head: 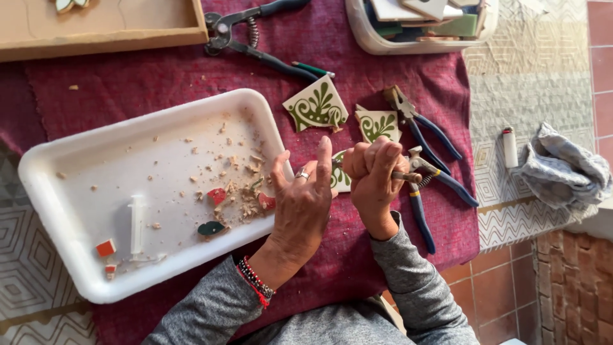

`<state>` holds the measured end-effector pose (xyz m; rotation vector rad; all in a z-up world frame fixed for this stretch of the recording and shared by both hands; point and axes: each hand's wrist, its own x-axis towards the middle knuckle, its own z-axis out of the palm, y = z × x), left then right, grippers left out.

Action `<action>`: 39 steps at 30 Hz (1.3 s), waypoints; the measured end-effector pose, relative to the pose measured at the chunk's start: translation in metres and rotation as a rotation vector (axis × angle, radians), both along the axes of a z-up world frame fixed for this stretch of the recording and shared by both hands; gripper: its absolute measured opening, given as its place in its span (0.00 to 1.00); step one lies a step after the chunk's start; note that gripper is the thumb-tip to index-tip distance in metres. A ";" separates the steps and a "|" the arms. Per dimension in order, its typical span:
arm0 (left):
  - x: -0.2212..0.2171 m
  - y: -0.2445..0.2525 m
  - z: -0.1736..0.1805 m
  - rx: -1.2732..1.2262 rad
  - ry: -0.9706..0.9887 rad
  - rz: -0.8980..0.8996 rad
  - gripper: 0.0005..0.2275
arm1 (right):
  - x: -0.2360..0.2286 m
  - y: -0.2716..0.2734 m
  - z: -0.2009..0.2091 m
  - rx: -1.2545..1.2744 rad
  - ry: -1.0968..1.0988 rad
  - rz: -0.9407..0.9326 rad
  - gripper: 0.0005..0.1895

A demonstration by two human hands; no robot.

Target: The recorder is using tile nippers to clip and shape small pieces of decorative ceramic tile for a mosaic project.

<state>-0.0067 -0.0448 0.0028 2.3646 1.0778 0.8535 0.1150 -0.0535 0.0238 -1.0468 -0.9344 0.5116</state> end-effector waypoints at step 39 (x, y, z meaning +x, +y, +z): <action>-0.005 0.004 0.013 0.065 -0.009 0.023 0.37 | -0.016 -0.005 0.007 -0.045 -0.071 -0.156 0.28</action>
